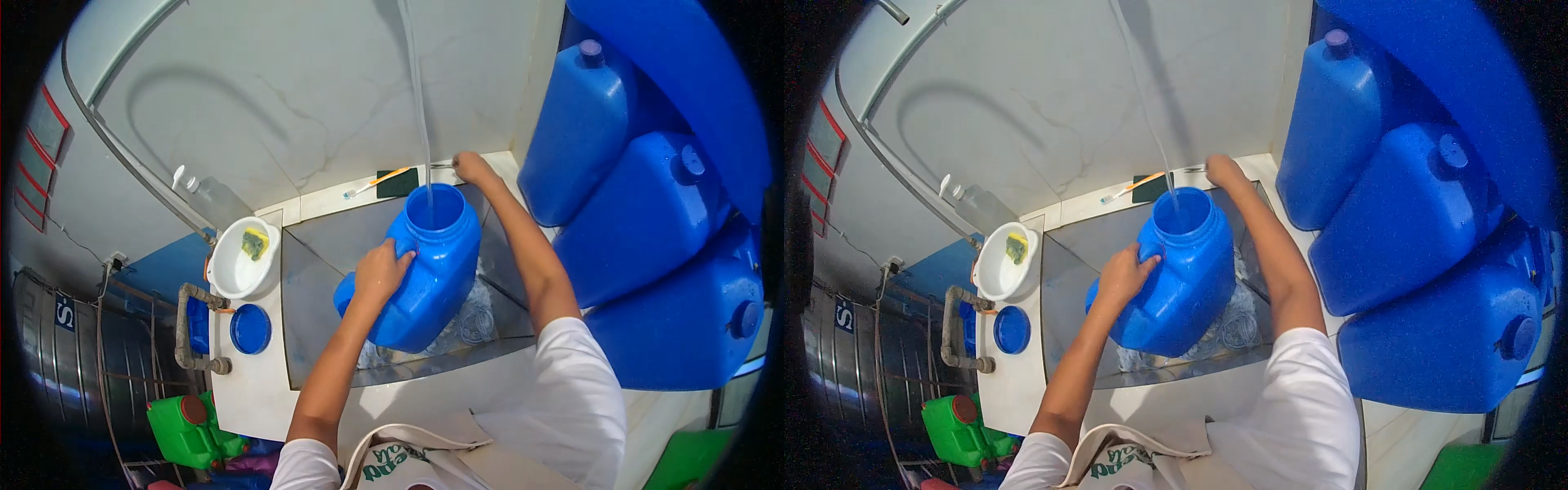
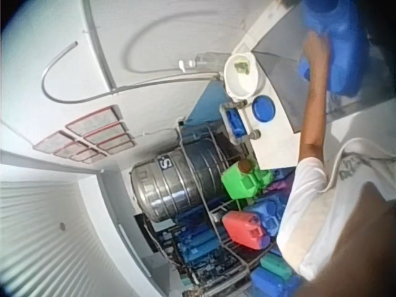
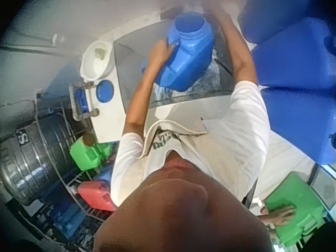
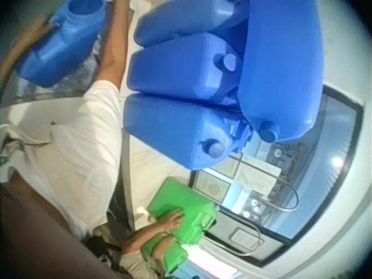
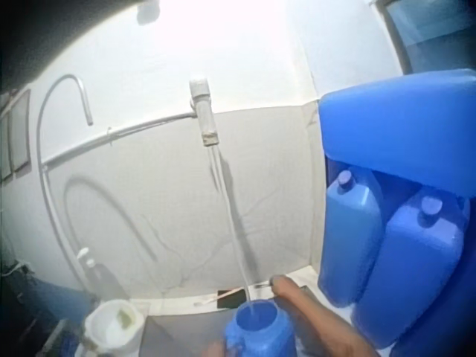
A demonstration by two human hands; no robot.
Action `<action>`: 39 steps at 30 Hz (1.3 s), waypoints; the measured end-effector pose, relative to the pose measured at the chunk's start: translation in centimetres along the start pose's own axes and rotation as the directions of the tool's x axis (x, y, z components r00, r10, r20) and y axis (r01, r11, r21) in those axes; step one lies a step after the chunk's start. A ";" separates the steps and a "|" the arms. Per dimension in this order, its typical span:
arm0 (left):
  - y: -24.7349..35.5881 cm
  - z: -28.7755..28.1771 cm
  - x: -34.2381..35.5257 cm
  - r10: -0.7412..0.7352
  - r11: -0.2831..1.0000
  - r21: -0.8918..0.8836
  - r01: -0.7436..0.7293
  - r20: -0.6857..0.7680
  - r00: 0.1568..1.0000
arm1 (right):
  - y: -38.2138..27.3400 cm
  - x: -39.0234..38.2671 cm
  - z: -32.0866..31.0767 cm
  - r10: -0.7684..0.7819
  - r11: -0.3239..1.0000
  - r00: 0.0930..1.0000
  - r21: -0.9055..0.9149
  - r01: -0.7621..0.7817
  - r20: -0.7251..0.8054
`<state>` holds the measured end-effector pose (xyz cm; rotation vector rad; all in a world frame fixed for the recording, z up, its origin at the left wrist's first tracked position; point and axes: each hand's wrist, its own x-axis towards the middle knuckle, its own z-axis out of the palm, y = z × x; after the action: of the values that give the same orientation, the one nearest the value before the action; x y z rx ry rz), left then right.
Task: The person cleans blue plastic water containers by scrubbing the outside with a sponge and rinsing the inside with water at a sink.
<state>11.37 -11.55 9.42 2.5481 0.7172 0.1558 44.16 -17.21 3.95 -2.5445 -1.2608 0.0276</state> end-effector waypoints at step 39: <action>2.4 5.4 6.2 0.417 0.855 0.446 -0.265 -0.288 0.862 | -16.0 -7.3 -11.2 -0.109 0.228 0.903 0.895 -0.384 0.415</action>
<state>19.05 -12.42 5.71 3.0656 0.4353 0.7083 29.00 -16.68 18.21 -1.4475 -0.6491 1.0995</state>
